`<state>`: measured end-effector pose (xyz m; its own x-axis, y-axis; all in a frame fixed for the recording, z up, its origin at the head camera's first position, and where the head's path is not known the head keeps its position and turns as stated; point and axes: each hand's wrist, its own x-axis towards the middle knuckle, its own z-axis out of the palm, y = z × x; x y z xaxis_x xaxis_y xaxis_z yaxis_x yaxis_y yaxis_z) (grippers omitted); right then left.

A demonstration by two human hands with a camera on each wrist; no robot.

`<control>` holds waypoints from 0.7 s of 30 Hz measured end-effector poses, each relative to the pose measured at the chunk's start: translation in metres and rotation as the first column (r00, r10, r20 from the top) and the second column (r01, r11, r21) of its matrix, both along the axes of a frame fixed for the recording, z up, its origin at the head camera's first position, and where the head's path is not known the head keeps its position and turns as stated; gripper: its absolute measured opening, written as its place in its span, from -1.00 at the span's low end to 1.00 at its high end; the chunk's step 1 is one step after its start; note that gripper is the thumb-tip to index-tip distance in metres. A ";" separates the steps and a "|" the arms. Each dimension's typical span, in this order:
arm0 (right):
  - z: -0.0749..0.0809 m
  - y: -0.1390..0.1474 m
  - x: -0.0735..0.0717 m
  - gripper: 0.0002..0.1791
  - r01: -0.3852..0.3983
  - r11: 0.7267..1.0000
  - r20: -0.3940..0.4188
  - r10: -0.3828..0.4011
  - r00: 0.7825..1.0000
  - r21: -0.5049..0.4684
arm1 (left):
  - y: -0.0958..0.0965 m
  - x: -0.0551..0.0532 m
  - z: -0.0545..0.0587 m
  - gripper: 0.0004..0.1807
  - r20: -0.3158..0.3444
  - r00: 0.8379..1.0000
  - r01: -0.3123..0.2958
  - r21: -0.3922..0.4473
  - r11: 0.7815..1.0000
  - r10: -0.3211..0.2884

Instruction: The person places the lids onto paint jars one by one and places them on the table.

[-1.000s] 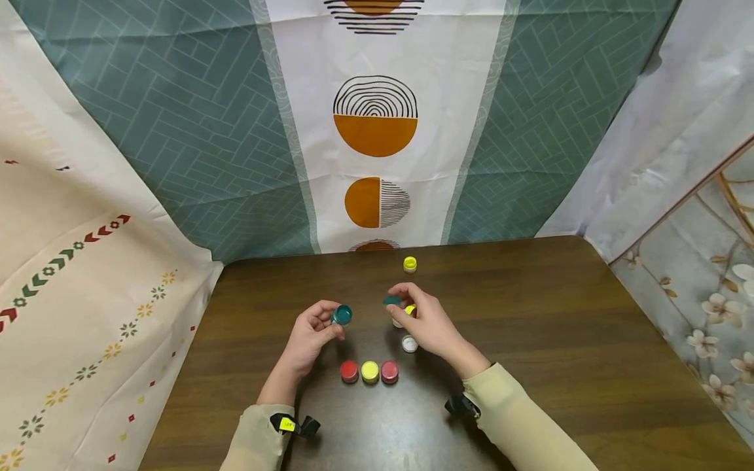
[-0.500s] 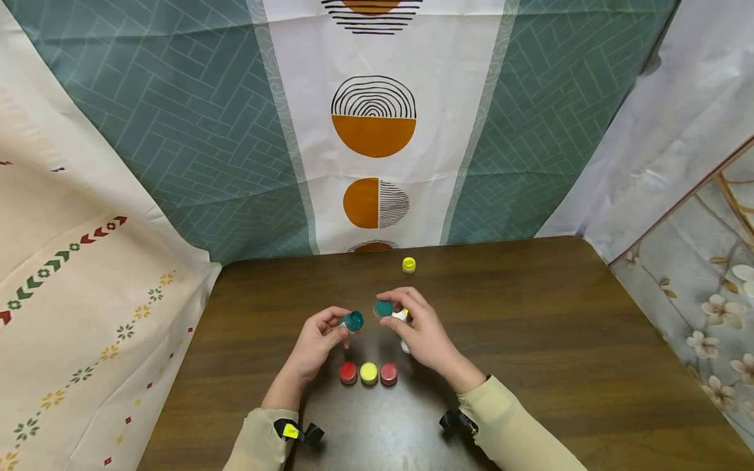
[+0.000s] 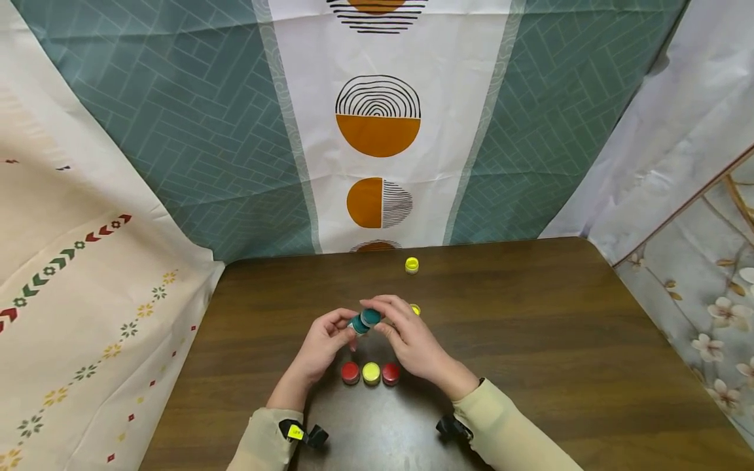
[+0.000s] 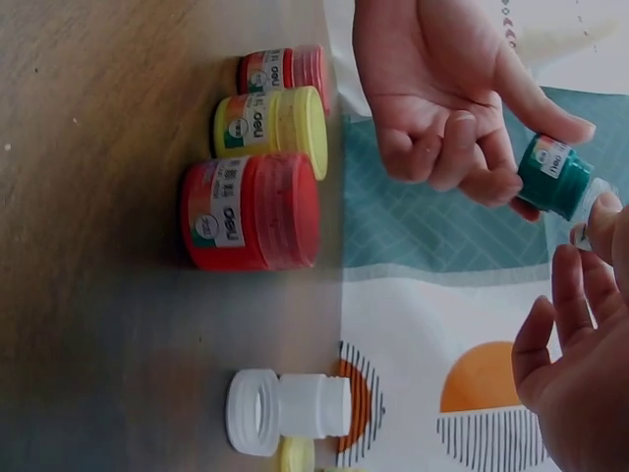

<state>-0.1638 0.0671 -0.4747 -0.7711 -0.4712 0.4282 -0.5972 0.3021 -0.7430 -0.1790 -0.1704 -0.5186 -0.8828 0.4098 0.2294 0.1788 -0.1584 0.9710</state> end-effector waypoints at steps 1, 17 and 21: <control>-0.001 0.000 0.000 -0.53 -0.002 1.000 -0.004 0.002 1.000 0.006 | 0.001 0.000 0.000 -0.67 -0.001 1.000 0.002 0.003 1.000 -0.002; 0.002 0.001 0.001 -0.59 0.000 0.999 -0.031 0.001 1.000 0.032 | 0.001 0.000 0.000 -0.75 -0.005 1.000 0.019 0.012 1.000 -0.019; 0.002 0.001 -0.001 -0.58 0.001 0.998 -0.100 0.005 0.995 0.067 | 0.001 0.001 0.001 -0.70 0.013 1.000 0.013 -0.017 1.000 -0.013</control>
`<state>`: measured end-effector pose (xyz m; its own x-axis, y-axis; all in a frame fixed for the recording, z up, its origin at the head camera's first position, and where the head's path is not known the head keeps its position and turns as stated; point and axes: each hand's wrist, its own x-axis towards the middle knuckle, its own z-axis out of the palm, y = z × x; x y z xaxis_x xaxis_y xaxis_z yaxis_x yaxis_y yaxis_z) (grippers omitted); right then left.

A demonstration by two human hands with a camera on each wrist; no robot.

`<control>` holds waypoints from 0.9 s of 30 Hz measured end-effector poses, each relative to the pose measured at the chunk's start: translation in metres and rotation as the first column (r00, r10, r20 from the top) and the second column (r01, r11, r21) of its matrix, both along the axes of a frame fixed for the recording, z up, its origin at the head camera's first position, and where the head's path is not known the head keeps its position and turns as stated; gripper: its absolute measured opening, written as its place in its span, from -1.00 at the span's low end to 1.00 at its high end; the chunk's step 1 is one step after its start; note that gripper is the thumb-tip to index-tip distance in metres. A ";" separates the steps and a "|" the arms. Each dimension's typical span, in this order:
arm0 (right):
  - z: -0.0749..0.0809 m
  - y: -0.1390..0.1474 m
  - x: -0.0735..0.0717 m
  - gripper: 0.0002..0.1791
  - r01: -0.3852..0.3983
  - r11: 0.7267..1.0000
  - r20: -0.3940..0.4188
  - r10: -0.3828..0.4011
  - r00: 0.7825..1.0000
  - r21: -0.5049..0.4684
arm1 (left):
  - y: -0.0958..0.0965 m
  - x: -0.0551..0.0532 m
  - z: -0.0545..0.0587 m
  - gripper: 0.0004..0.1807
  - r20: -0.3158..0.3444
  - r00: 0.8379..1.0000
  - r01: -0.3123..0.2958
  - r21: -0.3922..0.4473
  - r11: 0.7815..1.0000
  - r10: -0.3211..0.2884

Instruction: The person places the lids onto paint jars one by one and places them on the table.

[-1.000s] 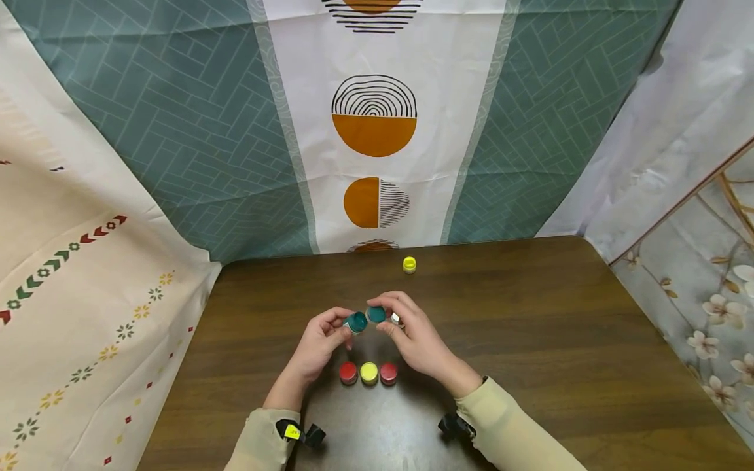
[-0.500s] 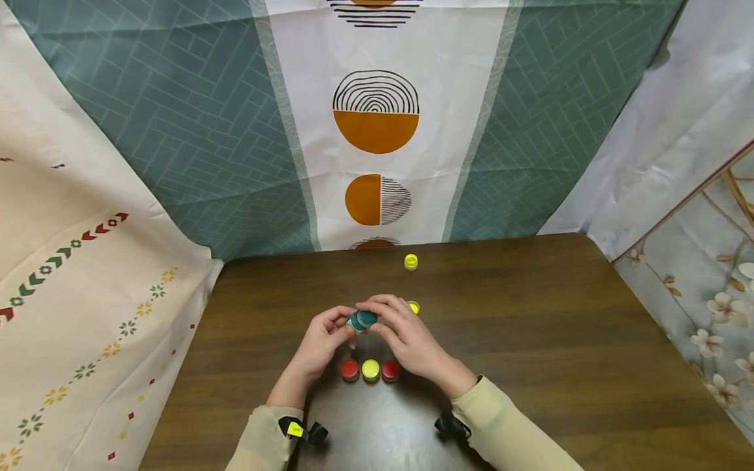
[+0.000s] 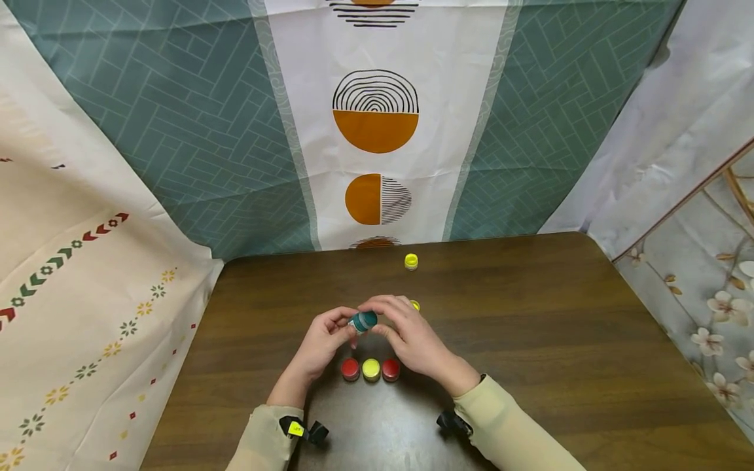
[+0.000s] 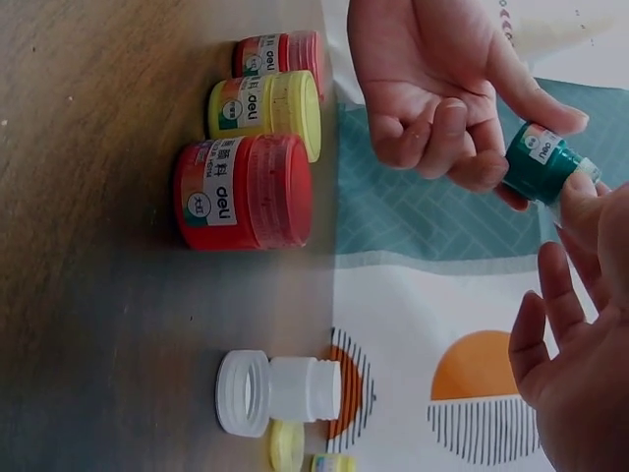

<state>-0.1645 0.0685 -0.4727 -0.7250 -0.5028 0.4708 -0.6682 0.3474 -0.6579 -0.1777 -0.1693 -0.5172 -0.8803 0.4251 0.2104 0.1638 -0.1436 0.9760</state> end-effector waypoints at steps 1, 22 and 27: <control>0.000 0.000 0.000 -0.58 0.000 1.000 -0.022 0.001 1.000 0.010 | 0.000 0.000 0.000 -0.68 0.004 1.000 0.001 -0.006 1.000 -0.001; 0.005 -0.005 0.002 -0.50 0.299 0.896 -0.217 -0.237 0.947 0.329 | 0.003 0.002 0.001 -0.59 -0.007 0.999 0.051 -0.053 0.997 -0.052; 0.010 -0.005 0.004 -0.29 0.368 0.874 -0.156 -0.334 0.929 0.317 | 0.006 0.003 0.001 -0.66 -0.020 0.998 0.066 -0.069 0.995 -0.067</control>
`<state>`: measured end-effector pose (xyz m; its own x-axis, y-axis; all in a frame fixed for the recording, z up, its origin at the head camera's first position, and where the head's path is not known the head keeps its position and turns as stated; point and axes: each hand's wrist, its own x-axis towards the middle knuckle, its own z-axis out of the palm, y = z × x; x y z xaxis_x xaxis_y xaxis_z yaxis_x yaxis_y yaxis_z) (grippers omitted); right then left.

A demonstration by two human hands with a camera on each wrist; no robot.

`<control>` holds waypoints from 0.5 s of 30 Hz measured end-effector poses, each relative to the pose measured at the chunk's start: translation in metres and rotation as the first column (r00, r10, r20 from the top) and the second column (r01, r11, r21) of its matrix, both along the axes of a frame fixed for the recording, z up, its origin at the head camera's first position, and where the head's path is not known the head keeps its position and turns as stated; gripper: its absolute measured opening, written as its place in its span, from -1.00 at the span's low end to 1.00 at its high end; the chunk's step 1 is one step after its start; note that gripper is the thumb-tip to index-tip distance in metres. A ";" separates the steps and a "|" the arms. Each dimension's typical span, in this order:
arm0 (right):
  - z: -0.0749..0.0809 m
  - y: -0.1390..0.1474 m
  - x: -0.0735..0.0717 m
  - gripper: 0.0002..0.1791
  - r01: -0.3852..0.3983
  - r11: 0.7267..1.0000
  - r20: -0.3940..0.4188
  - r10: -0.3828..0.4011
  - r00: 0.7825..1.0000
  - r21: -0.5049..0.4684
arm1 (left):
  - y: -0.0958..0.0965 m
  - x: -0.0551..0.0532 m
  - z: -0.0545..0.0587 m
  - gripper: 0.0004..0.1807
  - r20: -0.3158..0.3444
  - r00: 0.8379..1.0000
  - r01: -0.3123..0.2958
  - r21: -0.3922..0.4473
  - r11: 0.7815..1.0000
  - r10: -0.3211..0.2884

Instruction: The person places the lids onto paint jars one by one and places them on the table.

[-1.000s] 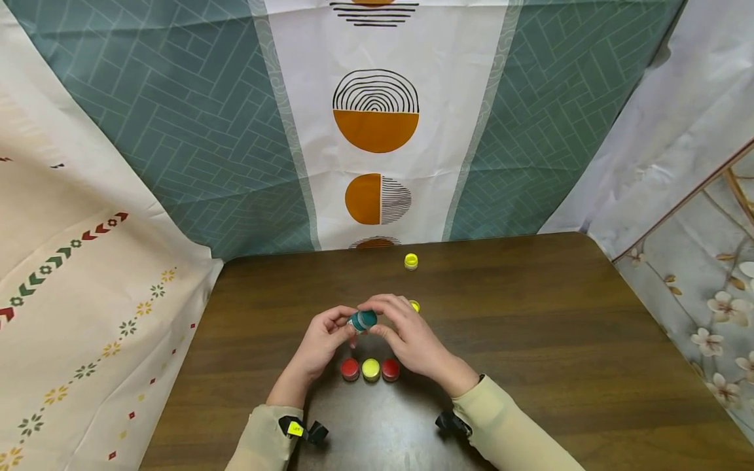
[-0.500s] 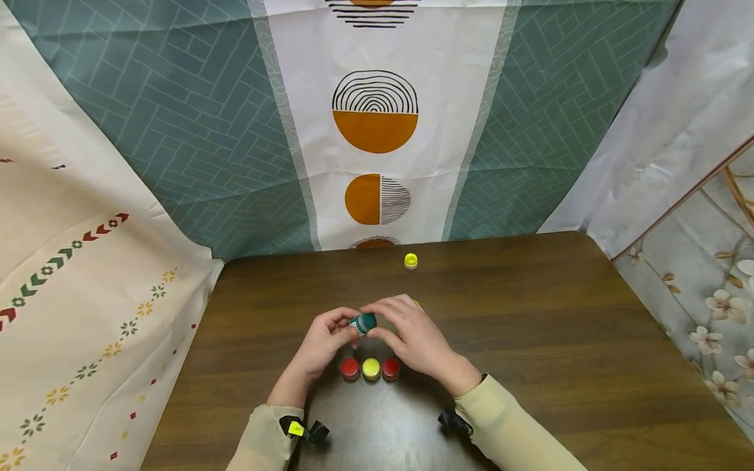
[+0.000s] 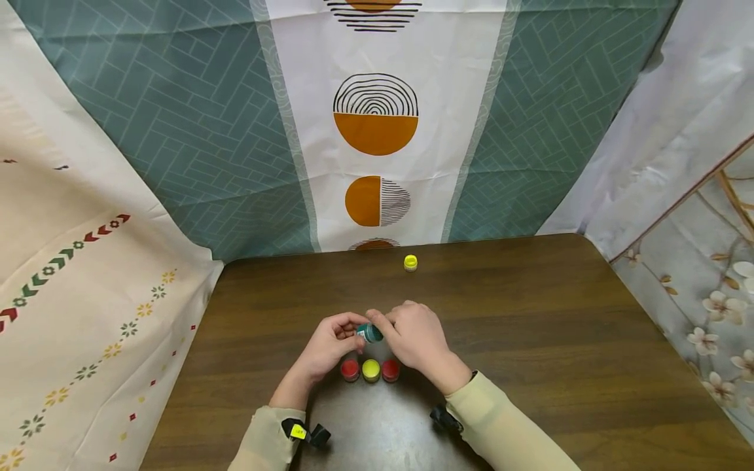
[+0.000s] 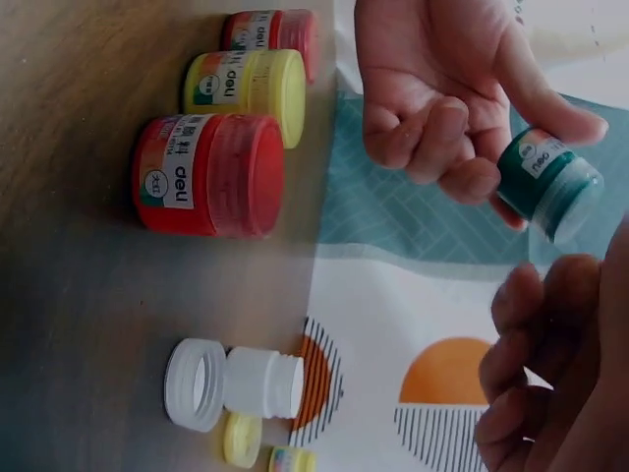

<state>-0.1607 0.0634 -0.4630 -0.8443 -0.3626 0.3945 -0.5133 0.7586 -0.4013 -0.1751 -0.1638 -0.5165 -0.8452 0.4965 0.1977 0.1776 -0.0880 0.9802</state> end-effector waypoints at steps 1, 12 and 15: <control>0.000 0.002 0.000 -0.29 0.010 1.000 0.009 -0.010 1.000 -0.026 | 0.000 0.000 0.000 -0.66 0.000 1.000 -0.004 0.000 1.000 0.004; -0.002 0.030 -0.008 -0.45 -0.351 0.924 -0.004 0.354 0.935 -0.149 | -0.003 -0.002 0.002 -0.55 0.013 1.000 -0.018 0.061 0.998 0.017; -0.004 0.030 -0.008 -0.47 -0.396 0.912 -0.042 0.394 0.918 -0.106 | -0.002 -0.002 -0.001 -0.53 0.009 1.000 0.001 0.071 0.997 -0.002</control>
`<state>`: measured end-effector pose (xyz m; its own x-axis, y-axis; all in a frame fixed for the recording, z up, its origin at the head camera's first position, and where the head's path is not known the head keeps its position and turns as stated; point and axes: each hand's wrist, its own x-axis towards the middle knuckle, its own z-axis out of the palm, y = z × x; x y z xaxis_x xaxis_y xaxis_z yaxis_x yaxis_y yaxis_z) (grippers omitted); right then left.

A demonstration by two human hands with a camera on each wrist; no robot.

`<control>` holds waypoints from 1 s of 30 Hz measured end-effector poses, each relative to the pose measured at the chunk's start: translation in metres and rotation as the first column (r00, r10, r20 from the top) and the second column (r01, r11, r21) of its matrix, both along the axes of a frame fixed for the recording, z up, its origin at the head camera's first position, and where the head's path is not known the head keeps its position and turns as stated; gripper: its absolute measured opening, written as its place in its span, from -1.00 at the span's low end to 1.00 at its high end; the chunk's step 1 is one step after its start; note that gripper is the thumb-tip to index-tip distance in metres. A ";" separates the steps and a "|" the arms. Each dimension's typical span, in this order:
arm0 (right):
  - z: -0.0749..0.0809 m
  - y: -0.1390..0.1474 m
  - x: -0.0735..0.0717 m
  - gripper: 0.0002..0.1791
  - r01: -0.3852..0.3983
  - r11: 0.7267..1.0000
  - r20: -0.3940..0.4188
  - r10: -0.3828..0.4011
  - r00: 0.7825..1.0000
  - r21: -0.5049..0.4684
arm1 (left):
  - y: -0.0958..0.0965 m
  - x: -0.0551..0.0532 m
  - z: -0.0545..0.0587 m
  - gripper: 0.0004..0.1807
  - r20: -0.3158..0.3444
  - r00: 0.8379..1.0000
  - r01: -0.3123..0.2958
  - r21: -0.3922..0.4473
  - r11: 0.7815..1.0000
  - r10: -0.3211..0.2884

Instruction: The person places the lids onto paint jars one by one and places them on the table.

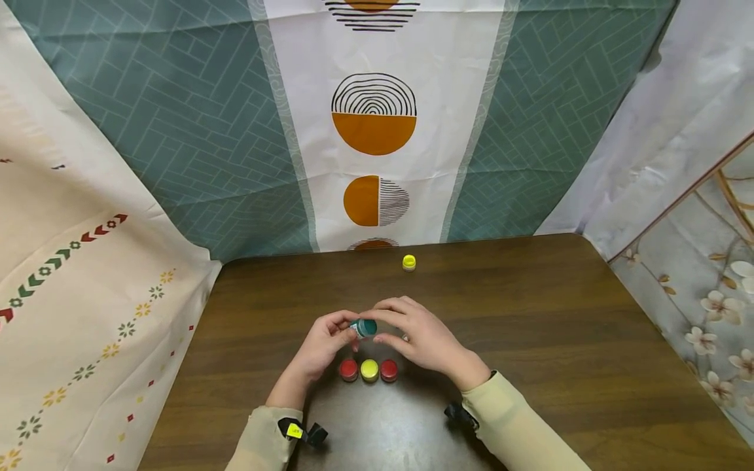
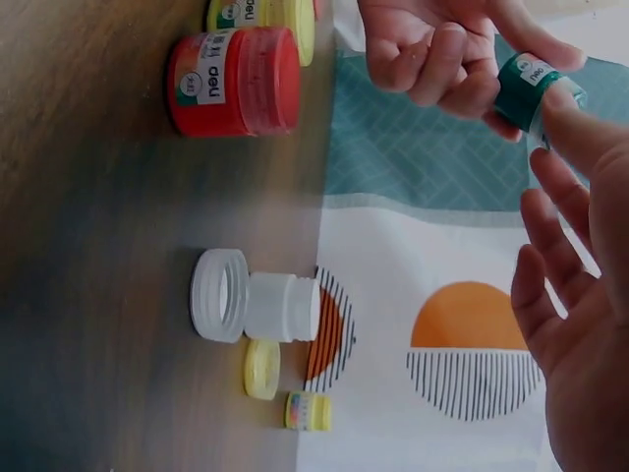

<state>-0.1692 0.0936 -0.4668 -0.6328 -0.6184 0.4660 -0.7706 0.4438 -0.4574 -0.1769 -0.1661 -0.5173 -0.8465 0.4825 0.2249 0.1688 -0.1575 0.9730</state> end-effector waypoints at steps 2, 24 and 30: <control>-0.001 -0.001 -0.001 -0.52 0.008 1.000 -0.023 -0.008 1.000 0.007 | 0.001 0.000 -0.002 -0.51 0.002 1.000 0.011 0.008 1.000 -0.011; -0.003 -0.034 0.010 -0.36 0.347 0.911 0.211 -0.392 0.895 0.221 | 0.011 0.013 0.003 -0.65 -0.174 0.976 -0.164 -0.196 0.967 0.130; 0.000 -0.026 0.003 -0.45 0.334 0.934 0.262 -0.356 0.897 0.127 | 0.012 0.007 0.006 -0.70 -0.092 0.986 -0.153 -0.170 0.974 0.139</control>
<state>-0.1658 0.0680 -0.4672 -0.9092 -0.3644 0.2011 -0.4101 0.7011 -0.5834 -0.1704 -0.1538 -0.5112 -0.8935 0.3931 0.2171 0.2551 0.0464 0.9658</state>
